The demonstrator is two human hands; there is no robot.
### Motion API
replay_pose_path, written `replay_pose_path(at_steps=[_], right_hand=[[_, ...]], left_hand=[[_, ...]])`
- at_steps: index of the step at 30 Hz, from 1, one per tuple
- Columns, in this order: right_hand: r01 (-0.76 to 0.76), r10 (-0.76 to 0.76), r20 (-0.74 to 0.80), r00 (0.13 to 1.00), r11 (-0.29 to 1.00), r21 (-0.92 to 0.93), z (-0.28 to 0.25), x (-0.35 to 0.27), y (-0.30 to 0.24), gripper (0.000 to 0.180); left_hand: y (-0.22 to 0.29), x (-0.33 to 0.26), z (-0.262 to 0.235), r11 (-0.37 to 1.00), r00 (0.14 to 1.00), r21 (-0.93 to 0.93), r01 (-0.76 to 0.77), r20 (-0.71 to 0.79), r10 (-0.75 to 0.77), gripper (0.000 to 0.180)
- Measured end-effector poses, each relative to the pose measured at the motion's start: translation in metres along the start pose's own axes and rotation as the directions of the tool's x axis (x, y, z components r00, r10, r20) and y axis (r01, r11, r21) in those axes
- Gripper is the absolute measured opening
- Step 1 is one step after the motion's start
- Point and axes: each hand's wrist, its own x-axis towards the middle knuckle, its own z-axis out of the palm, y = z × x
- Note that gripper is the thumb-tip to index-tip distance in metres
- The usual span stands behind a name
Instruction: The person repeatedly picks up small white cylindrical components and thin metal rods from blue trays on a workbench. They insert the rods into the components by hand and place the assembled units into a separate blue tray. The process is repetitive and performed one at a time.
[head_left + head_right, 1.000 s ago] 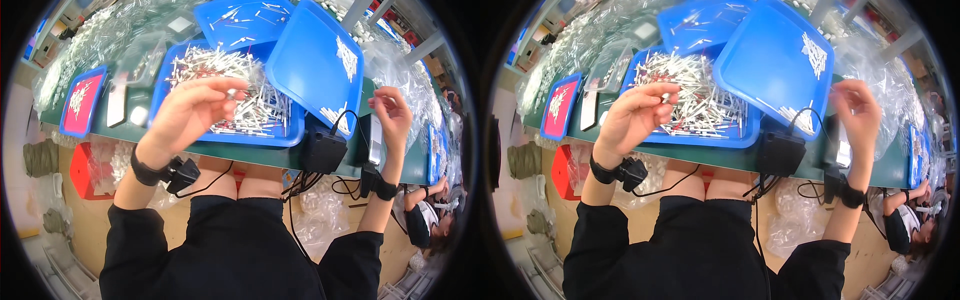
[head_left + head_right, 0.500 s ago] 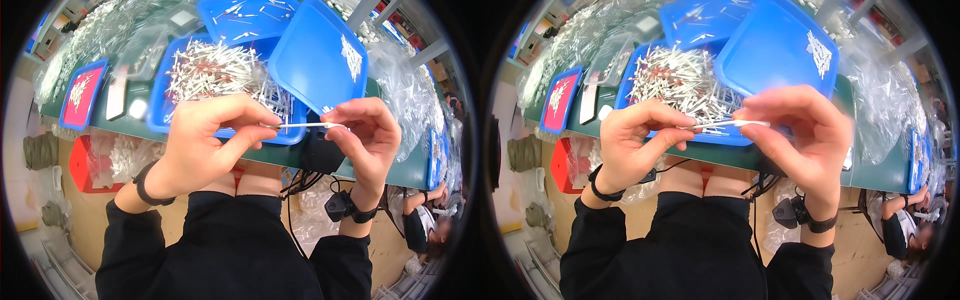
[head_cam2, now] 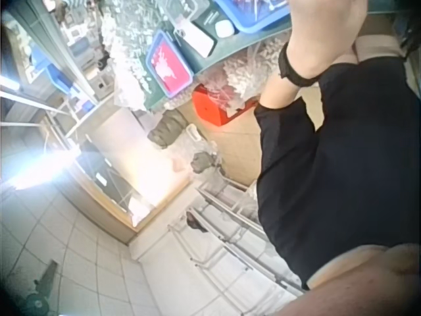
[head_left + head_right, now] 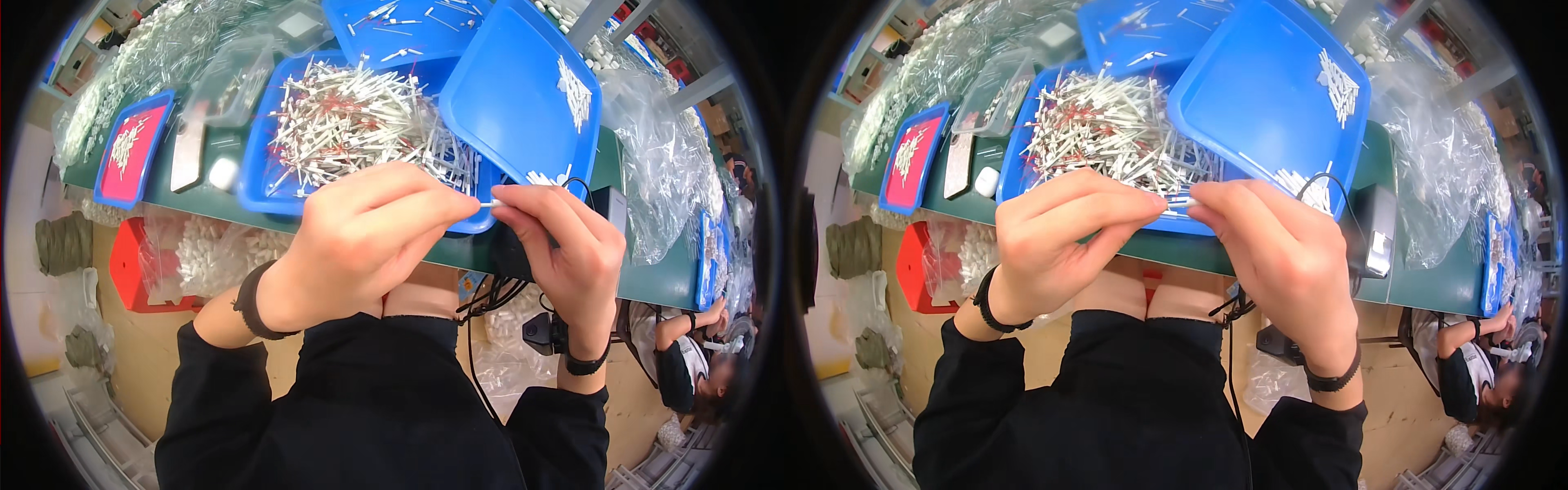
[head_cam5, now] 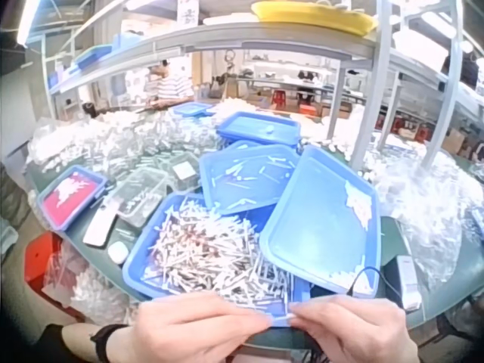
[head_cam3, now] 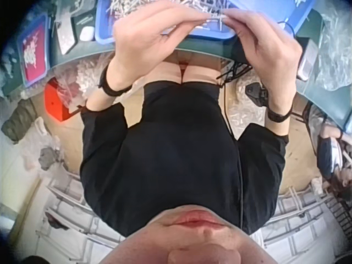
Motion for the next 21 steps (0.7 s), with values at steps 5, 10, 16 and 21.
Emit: replay_pose_path(at_steps=[5,10,16,21], right_hand=[[0.068,-0.065,-0.040,0.997,0.994,0.081,0.013,-0.001,-0.005,0.020],[-0.071,0.069,0.018,0.997,0.985,0.155,0.016,-0.002,-0.005,0.017],[-0.189,0.177,0.075,0.981,0.965,0.185,0.017,-0.008,-0.006,0.016],[0.005,-0.006,0.004,1.000,0.994,0.112,0.017,-0.006,-0.007,0.020]], left_hand=[[-0.004,-0.001,0.005,0.989,0.995,-0.114,0.096,-0.018,-0.099,0.019],[-0.010,-0.005,0.005,0.998,0.997,-0.040,0.042,-0.063,-0.044,0.018],[-0.009,-0.010,0.004,0.999,0.997,-0.007,0.040,-0.069,-0.040,0.018],[-0.008,-0.011,-0.001,0.986,0.991,-0.116,0.123,-0.034,-0.128,0.018]])
